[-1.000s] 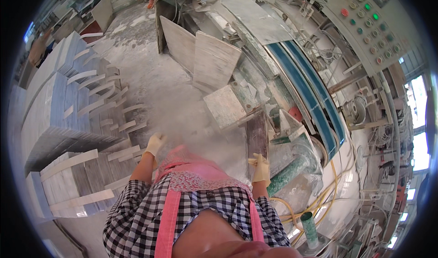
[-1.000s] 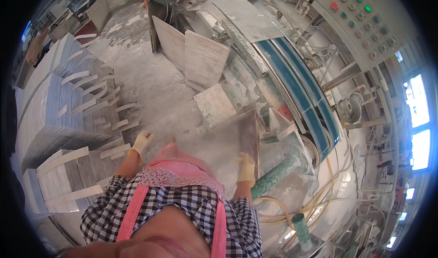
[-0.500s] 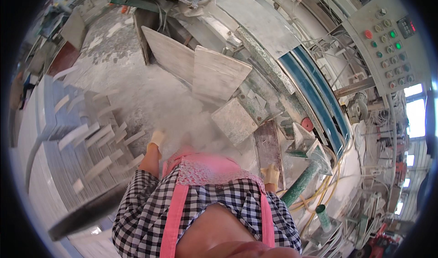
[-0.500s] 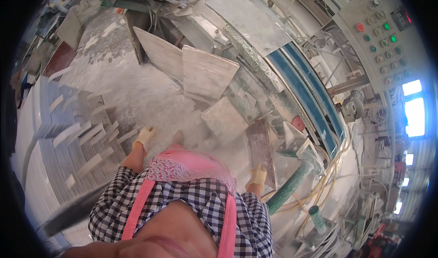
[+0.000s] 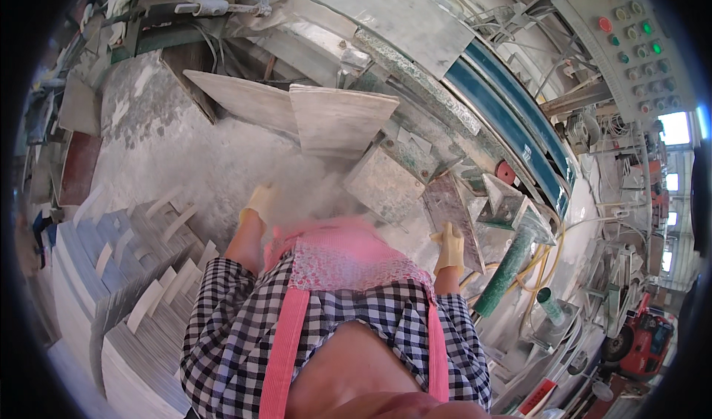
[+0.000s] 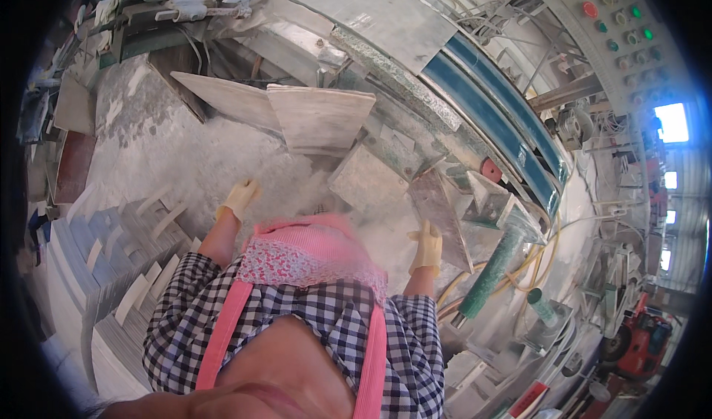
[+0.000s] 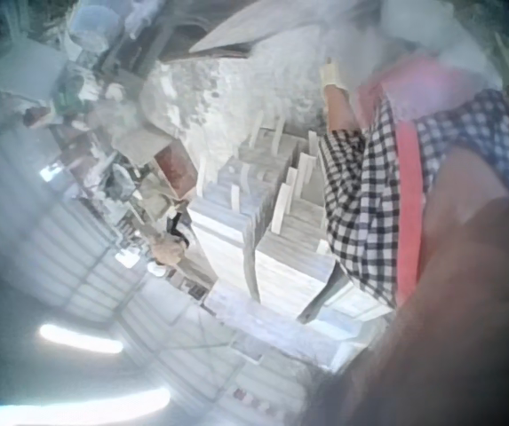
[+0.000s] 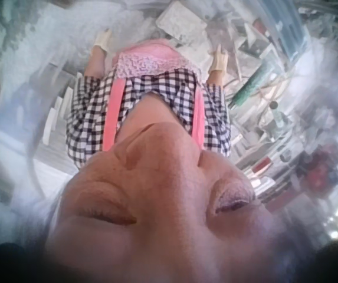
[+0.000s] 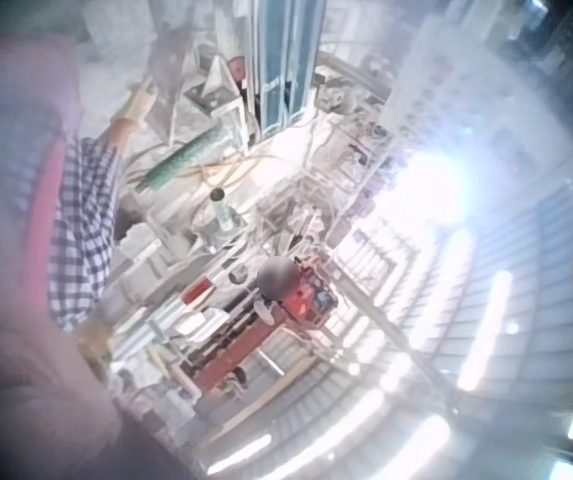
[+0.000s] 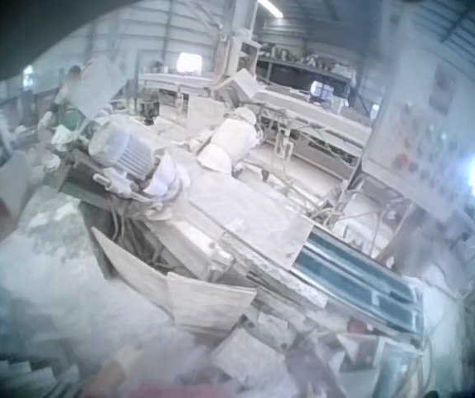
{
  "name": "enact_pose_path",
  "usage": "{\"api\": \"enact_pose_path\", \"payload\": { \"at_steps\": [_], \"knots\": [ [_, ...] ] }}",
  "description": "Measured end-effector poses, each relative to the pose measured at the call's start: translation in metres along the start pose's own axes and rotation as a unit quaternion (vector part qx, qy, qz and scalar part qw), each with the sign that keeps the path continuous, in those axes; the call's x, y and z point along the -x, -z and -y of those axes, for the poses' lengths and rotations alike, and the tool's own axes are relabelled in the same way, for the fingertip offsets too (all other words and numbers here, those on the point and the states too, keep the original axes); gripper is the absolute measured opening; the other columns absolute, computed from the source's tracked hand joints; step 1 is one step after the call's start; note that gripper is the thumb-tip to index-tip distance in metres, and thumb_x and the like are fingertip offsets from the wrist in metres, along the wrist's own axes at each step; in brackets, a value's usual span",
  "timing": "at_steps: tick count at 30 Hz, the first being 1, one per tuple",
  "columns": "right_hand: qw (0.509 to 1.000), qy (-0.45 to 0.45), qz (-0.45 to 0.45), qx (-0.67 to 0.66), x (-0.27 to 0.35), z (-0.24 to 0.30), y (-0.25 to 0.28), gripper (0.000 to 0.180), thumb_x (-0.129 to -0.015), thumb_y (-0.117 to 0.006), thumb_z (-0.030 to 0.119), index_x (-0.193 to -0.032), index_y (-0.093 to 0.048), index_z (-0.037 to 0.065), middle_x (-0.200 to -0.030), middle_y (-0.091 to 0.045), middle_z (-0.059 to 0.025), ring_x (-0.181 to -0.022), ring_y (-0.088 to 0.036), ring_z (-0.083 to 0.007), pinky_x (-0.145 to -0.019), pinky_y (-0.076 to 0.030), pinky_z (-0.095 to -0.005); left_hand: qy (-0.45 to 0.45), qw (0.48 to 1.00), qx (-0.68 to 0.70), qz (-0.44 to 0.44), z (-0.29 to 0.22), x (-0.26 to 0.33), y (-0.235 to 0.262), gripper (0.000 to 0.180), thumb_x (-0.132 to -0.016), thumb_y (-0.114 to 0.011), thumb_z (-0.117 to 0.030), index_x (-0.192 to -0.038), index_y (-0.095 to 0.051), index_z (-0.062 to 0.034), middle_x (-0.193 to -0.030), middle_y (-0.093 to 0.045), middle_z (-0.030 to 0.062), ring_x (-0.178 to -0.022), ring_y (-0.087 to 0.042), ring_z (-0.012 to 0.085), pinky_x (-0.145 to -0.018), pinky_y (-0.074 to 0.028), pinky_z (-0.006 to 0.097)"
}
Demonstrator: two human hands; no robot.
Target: The person picks up white rectangular plates from a stack, places them on a conveyor belt, and then stacks them again. The person repeats this cycle multiple times, handling the plates with gloved hands.
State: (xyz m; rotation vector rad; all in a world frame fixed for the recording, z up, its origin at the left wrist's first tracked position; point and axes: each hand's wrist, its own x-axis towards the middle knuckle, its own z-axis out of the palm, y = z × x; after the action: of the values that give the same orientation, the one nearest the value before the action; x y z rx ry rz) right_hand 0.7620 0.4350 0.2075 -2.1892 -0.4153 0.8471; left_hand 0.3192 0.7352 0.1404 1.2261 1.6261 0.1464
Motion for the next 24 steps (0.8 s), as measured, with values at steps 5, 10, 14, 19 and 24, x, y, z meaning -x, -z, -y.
{"api": "enact_pose_path", "payload": {
  "at_steps": [5, 10, 14, 19, 24],
  "knots": [
    [0.994, -0.031, -0.037, -0.096, -0.013, -0.037, -0.013, 0.039, -0.101, -0.049, 0.034, -0.121, -0.063, 0.004, -0.092, -0.063, -0.0096, -0.095, -0.058, -0.0225, -0.09, -0.044, -0.0351, -0.191, 0.979, -0.065, 0.011, -0.074, -0.055, 0.001, 0.048, -0.098, -0.055, -0.039, -0.125, -0.063, -0.0007, -0.108, -0.071, 0.0087, -0.1, -0.067, 0.0179, -0.09, -0.051, 0.035],
    [0.999, -0.046, 0.001, 0.002, -0.058, -0.049, 0.009, 0.046, -0.102, -0.048, 0.044, -0.119, -0.061, 0.003, -0.086, -0.065, -0.0085, -0.087, -0.06, -0.0178, -0.08, -0.048, -0.0312, -0.284, 0.931, -0.144, -0.18, -0.187, -0.033, 0.009, 0.043, -0.099, -0.058, -0.036, -0.123, -0.066, -0.0012, -0.118, -0.069, 0.0148, -0.115, -0.064, 0.027, -0.099, -0.048, 0.037],
    [0.981, -0.076, 0.04, -0.176, -0.116, -0.07, 0.025, 0.043, -0.102, -0.052, 0.038, -0.118, -0.059, -0.001, -0.079, -0.061, -0.0073, -0.076, -0.062, -0.0176, -0.07, -0.05, -0.027, -0.403, 0.854, -0.08, -0.32, -0.313, -0.005, 0.089, 0.035, -0.096, -0.063, -0.033, -0.114, -0.071, -0.0047, -0.108, -0.073, 0.0151, -0.104, -0.069, 0.0283, -0.092, -0.053, 0.037],
    [0.984, 0.153, 0.016, 0.09, -0.123, -0.056, 0.015, 0.04, -0.103, -0.052, 0.028, -0.129, -0.055, -0.002, -0.084, -0.062, -0.0096, -0.079, -0.062, -0.021, -0.076, -0.053, -0.0344, -0.459, 0.561, -0.179, -0.666, -0.399, 0.02, 0.28, 0.027, -0.094, -0.059, -0.032, -0.101, -0.073, -0.01, -0.087, -0.07, 0.017, -0.085, -0.067, 0.0376, -0.075, -0.053, 0.048],
    [0.979, 0.087, -0.182, 0.019, -0.14, 0.089, 0.039, 0.055, -0.105, -0.047, 0.04, -0.139, -0.052, -0.003, -0.123, -0.061, -0.0196, -0.114, -0.059, -0.0268, -0.1, -0.045, -0.0377, -0.322, 0.615, -0.261, -0.671, -0.386, 0.01, 0.406, 0.031, -0.098, -0.05, -0.036, -0.111, -0.064, -0.0117, -0.106, -0.066, 0.0201, -0.104, -0.062, 0.0385, -0.088, -0.049, 0.049]
  ]
}}
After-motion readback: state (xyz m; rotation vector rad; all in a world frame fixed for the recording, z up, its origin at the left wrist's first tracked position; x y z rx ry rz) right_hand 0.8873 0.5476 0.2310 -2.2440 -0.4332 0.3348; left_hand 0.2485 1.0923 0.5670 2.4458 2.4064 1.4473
